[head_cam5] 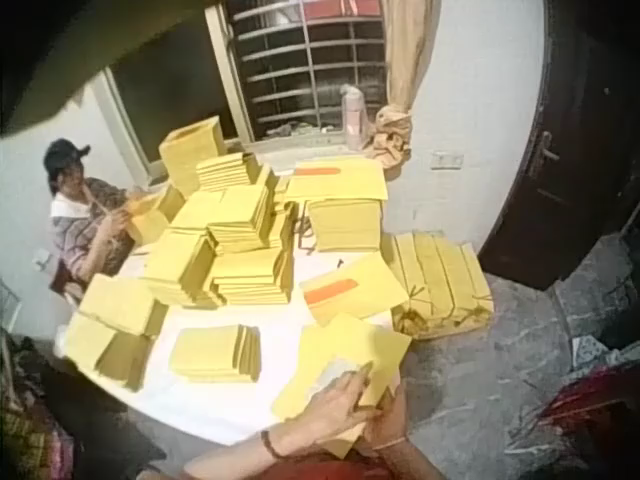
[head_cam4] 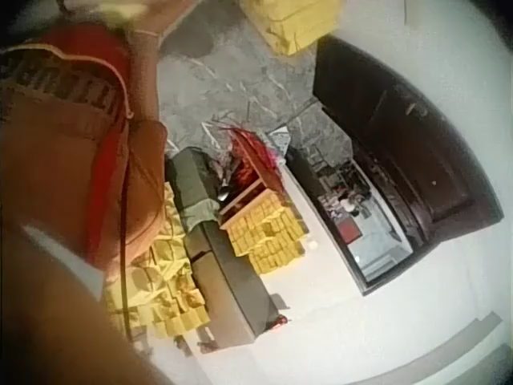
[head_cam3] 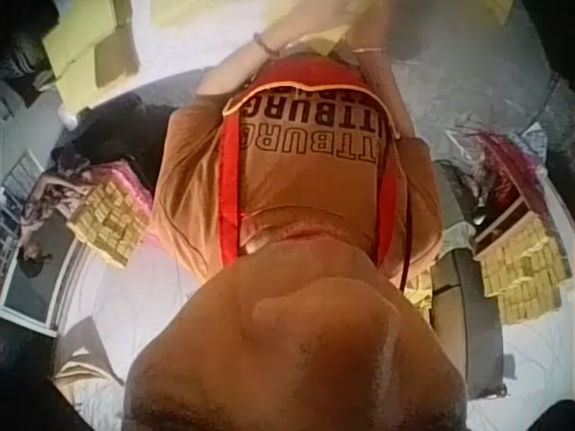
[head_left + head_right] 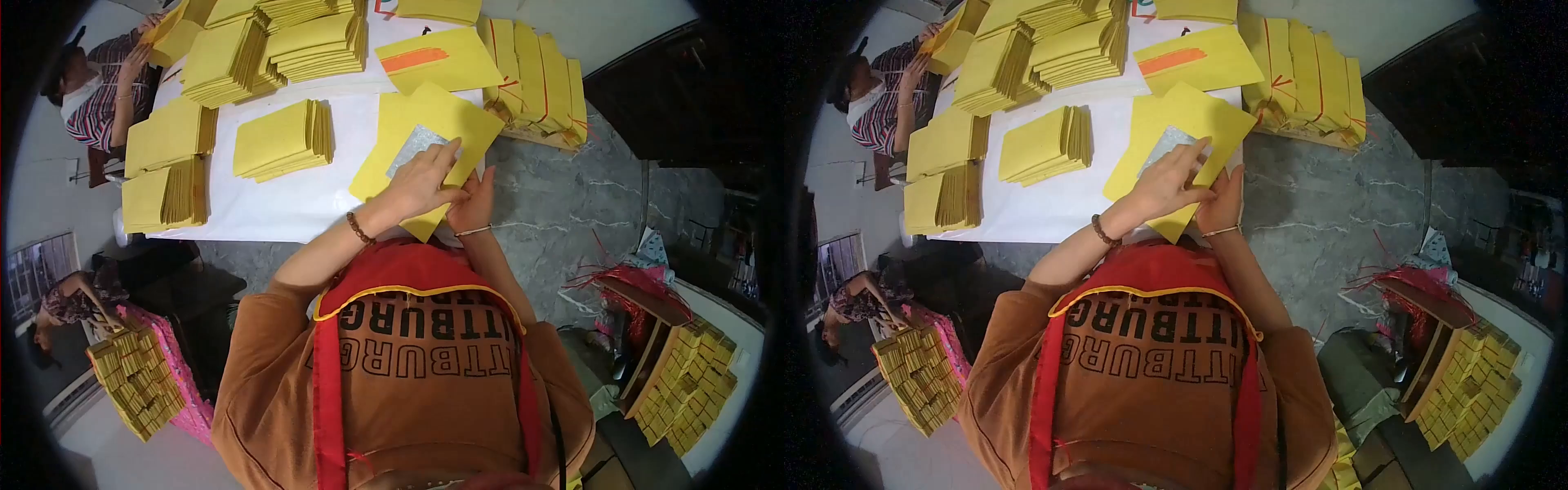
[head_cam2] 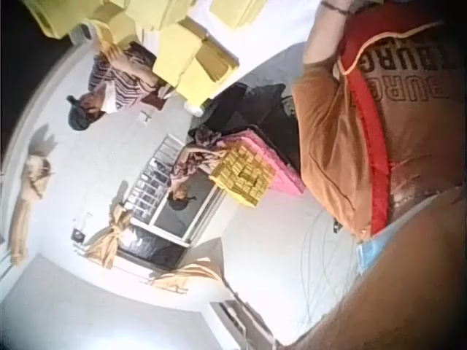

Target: Sorting and organizing stacks of yellow envelopes at a table.

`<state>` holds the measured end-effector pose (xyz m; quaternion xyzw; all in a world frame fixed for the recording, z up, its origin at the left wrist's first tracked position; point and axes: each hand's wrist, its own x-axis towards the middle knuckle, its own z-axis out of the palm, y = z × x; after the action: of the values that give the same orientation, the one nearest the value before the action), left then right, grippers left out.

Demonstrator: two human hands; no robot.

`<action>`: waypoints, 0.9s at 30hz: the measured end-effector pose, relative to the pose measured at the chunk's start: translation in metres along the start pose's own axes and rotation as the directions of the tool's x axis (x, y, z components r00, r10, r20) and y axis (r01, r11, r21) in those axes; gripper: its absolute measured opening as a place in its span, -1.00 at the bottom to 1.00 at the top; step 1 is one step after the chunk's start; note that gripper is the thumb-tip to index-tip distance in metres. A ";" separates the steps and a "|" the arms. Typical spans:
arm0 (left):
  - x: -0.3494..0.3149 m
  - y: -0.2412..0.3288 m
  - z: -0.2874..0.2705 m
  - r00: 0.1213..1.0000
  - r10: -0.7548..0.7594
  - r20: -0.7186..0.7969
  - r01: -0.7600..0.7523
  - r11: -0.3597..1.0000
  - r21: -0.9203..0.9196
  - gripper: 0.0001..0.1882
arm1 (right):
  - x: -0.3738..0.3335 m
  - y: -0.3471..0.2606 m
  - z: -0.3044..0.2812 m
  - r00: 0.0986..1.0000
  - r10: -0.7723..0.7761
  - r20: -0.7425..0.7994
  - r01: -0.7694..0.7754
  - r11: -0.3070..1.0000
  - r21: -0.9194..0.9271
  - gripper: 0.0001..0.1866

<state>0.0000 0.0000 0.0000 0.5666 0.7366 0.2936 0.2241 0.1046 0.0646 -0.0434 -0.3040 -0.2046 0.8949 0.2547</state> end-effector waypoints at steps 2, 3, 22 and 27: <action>0.001 -0.003 -0.002 1.000 -0.028 -0.009 0.027 0.996 -0.087 -0.26 | -0.001 -0.001 0.002 0.997 0.074 0.029 -0.077 0.990 0.115 -0.25; 0.001 -0.004 -0.001 1.000 -0.029 -0.006 0.028 0.995 -0.092 -0.26 | -0.003 -0.002 0.000 0.997 0.075 0.024 -0.077 0.991 0.114 -0.25; -0.011 -0.028 -0.027 0.983 0.177 0.040 -0.169 0.973 -0.160 -0.52 | 0.005 -0.008 0.003 0.966 0.235 0.105 -0.230 0.972 -0.056 -0.66; -0.007 -0.031 -0.015 0.995 0.088 0.039 -0.090 0.995 0.050 -0.67 | 0.014 -0.005 -0.003 0.949 0.235 0.212 -0.246 0.969 0.028 -0.60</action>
<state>-0.0302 -0.0153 -0.0101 0.6099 0.7137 0.2735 0.2096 0.0988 0.0773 -0.0496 -0.2251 -0.1671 0.9512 0.1290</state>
